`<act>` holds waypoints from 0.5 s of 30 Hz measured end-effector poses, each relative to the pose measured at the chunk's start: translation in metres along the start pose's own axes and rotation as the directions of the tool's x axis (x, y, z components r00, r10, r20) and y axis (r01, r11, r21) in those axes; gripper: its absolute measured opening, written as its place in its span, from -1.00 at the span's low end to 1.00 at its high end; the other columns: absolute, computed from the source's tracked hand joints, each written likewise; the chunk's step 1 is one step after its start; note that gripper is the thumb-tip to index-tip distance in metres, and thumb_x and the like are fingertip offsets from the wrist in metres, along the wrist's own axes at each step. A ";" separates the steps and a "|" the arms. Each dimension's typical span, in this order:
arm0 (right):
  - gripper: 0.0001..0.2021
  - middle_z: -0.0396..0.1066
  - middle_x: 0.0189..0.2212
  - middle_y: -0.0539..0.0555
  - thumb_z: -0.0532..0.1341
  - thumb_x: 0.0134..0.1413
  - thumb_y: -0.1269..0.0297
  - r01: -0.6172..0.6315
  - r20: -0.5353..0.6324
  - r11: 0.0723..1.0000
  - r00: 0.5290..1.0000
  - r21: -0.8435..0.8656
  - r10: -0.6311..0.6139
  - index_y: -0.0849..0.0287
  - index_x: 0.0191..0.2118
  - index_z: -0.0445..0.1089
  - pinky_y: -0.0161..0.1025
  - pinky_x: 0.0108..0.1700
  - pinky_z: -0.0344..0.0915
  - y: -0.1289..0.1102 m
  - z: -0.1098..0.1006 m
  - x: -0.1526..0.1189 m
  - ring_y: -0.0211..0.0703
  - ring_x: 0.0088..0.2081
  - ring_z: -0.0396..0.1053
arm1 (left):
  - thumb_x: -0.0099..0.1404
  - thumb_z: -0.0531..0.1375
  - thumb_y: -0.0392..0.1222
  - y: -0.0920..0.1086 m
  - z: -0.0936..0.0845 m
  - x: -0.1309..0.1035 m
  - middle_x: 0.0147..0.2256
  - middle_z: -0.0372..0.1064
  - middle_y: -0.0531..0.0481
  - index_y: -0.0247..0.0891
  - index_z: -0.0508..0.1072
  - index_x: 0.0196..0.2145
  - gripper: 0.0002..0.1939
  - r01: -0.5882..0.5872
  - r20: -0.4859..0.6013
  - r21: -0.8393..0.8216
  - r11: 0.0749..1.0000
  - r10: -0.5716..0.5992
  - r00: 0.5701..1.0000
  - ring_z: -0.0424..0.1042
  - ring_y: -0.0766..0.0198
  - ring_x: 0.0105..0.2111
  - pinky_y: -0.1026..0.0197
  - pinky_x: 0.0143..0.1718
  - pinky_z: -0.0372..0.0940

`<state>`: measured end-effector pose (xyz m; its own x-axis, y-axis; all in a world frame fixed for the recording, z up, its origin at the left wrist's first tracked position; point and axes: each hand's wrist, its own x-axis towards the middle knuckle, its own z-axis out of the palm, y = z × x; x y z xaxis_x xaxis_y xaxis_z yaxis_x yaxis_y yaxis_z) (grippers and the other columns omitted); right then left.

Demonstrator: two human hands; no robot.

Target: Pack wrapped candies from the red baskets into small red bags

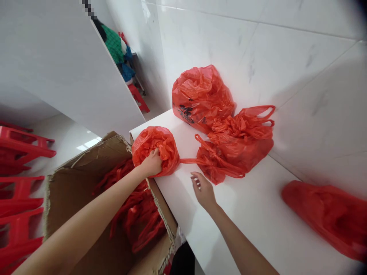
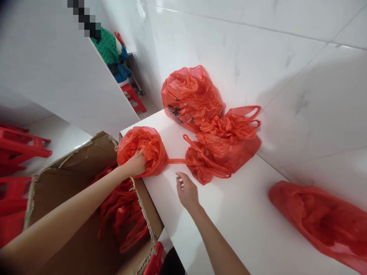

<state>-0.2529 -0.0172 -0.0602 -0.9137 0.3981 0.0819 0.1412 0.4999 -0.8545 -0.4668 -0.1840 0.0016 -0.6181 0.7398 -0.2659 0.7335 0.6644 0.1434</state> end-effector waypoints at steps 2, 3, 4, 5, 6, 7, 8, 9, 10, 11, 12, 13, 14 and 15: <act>-0.77 0.48 -0.22 0.08 0.02 0.24 0.27 -0.041 -0.036 0.991 0.999 -0.130 0.037 0.13 -0.12 0.40 -0.25 -0.27 0.40 0.038 -0.016 -0.032 -0.20 -0.31 0.43 | 0.12 0.21 -0.24 0.004 -0.022 -0.017 0.12 0.19 -0.27 -0.25 0.45 0.00 -0.56 0.031 -0.006 0.008 1.000 -0.030 1.000 0.22 -0.13 0.09 -0.09 0.02 0.26; -0.77 0.48 -0.23 0.09 0.02 0.24 0.29 -0.041 -0.070 0.974 0.997 -0.223 0.025 0.13 -0.15 0.41 -0.21 -0.21 0.41 0.057 -0.024 -0.050 -0.16 -0.25 0.44 | 0.13 0.20 -0.21 0.009 -0.034 -0.027 0.14 0.15 -0.25 -0.21 0.45 0.01 -0.56 0.048 -0.024 0.010 0.999 -0.048 0.999 0.23 -0.14 0.08 -0.10 -0.01 0.29; -0.77 0.47 -0.19 0.12 0.03 0.23 0.31 -0.020 -0.108 0.945 0.994 -0.325 -0.016 0.14 -0.16 0.42 -0.14 -0.13 0.40 0.074 -0.029 -0.068 -0.11 -0.17 0.43 | 0.17 0.19 -0.17 0.016 -0.046 -0.037 0.15 0.13 -0.22 -0.17 0.44 0.01 -0.58 0.062 -0.066 0.005 0.998 -0.062 0.996 0.24 -0.15 0.07 -0.10 -0.03 0.30; -0.77 0.44 -0.11 0.16 0.03 0.22 0.32 0.010 -0.135 0.912 0.988 -0.411 -0.072 0.15 -0.16 0.42 -0.06 -0.05 0.37 0.089 -0.034 -0.085 -0.05 -0.07 0.40 | 0.21 0.17 -0.15 0.027 -0.057 -0.045 0.13 0.16 -0.19 -0.14 0.45 0.00 -0.62 0.070 -0.135 -0.005 0.998 -0.070 0.988 0.26 -0.12 0.05 -0.09 -0.05 0.31; -0.76 0.40 -0.02 0.19 0.04 0.21 0.34 0.037 -0.146 0.876 0.982 -0.482 -0.122 0.16 -0.13 0.42 0.00 0.02 0.33 0.100 -0.036 -0.100 0.01 0.04 0.34 | 0.26 0.12 -0.16 0.040 -0.066 -0.052 0.09 0.21 -0.16 -0.13 0.46 -0.02 -0.67 0.058 -0.239 -0.022 0.998 -0.062 0.969 0.28 -0.07 0.03 -0.06 -0.05 0.31; -0.74 0.34 0.07 0.22 0.04 0.20 0.37 0.054 -0.150 0.841 0.976 -0.539 -0.159 0.17 -0.08 0.40 0.05 0.08 0.28 0.108 -0.037 -0.114 0.06 0.13 0.25 | 0.31 0.07 -0.19 0.056 -0.072 -0.056 0.03 0.26 -0.13 -0.14 0.47 -0.04 -0.70 0.017 -0.359 -0.044 0.999 -0.032 0.933 0.30 0.01 0.00 -0.02 -0.03 0.30; -0.72 0.27 0.14 0.23 0.03 0.20 0.39 0.062 -0.150 0.811 0.972 -0.582 -0.182 0.18 -0.03 0.38 0.10 0.13 0.23 0.113 -0.036 -0.124 0.09 0.20 0.16 | 0.35 0.03 -0.22 0.074 -0.072 -0.055 -0.03 0.31 -0.11 -0.15 0.47 -0.07 -0.71 -0.055 -0.457 -0.060 0.997 0.022 0.889 0.31 0.08 -0.03 0.03 -0.01 0.29; -0.69 0.21 0.19 0.24 0.03 0.19 0.42 0.061 -0.145 0.787 0.971 -0.613 -0.189 0.20 0.01 0.35 0.13 0.16 0.19 0.114 -0.034 -0.131 0.11 0.25 0.09 | 0.36 0.00 -0.25 0.094 -0.068 -0.051 -0.07 0.34 -0.09 -0.16 0.47 -0.09 -0.71 -0.174 -0.497 -0.057 0.983 0.123 0.859 0.32 0.14 -0.06 0.08 -0.02 0.30; -0.66 0.17 0.22 0.25 0.03 0.17 0.44 0.055 -0.139 0.770 0.973 -0.636 -0.184 0.21 0.05 0.32 0.14 0.19 0.15 0.114 -0.032 -0.136 0.11 0.28 0.03 | 0.38 -0.02 -0.27 0.113 -0.059 -0.042 -0.08 0.36 -0.08 -0.16 0.46 -0.08 -0.71 -0.291 -0.481 -0.045 0.956 0.235 0.845 0.33 0.18 -0.07 0.13 -0.05 0.30; -0.64 0.15 0.23 0.25 0.03 0.16 0.46 0.046 -0.131 0.756 0.976 -0.653 -0.172 0.23 0.06 0.31 0.15 0.21 0.12 0.112 -0.031 -0.138 0.11 0.30 0.00 | 0.39 -0.03 -0.27 0.130 -0.045 -0.029 -0.06 0.36 -0.09 -0.15 0.45 -0.05 -0.69 -0.377 -0.423 -0.029 0.926 0.330 0.844 0.33 0.19 -0.07 0.16 -0.07 0.31; -0.63 0.14 0.24 0.26 0.04 0.15 0.47 0.036 -0.123 0.746 0.980 -0.665 -0.157 0.24 0.07 0.30 0.15 0.21 0.11 0.109 -0.029 -0.138 0.12 0.30 -0.02 | 0.39 -0.03 -0.28 0.146 -0.029 -0.013 -0.03 0.35 -0.11 -0.15 0.43 -0.01 -0.68 -0.418 -0.371 -0.004 0.908 0.387 0.844 0.32 0.18 -0.05 0.16 -0.10 0.31; -0.63 0.13 0.24 0.27 0.04 0.14 0.48 0.028 -0.115 0.739 0.983 -0.673 -0.142 0.24 0.07 0.29 0.15 0.21 0.11 0.106 -0.028 -0.137 0.12 0.31 -0.03 | 0.39 -0.02 -0.31 0.159 -0.012 0.005 0.03 0.31 -0.14 -0.15 0.40 0.03 -0.66 -0.414 -0.331 0.026 0.910 0.398 0.855 0.29 0.13 0.01 0.10 -0.08 0.31; -0.62 0.14 0.24 0.28 0.05 0.13 0.49 0.021 -0.110 0.734 0.985 -0.679 -0.130 0.25 0.07 0.29 0.15 0.21 0.11 0.104 -0.028 -0.135 0.13 0.31 -0.03 | 0.37 -0.01 -0.34 0.169 0.005 0.022 0.10 0.25 -0.17 -0.14 0.40 0.05 -0.64 -0.372 -0.307 0.042 0.927 0.366 0.879 0.24 0.06 0.08 0.03 -0.04 0.28; -0.62 0.14 0.24 0.28 0.05 0.12 0.49 0.014 -0.109 0.730 0.987 -0.683 -0.120 0.24 0.07 0.29 0.16 0.20 0.12 0.101 -0.028 -0.134 0.14 0.31 -0.04 | 0.36 0.01 -0.34 0.175 0.020 0.039 0.15 0.20 -0.20 -0.15 0.42 0.02 -0.65 -0.323 -0.278 0.037 0.946 0.321 0.906 0.17 0.00 0.15 -0.04 0.01 0.24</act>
<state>-0.1054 0.0017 -0.1434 -0.8772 0.4162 0.2393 0.3508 0.8960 -0.2723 -0.3566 -0.0408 -0.0023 -0.4029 0.9126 0.0697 0.9040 0.3849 0.1860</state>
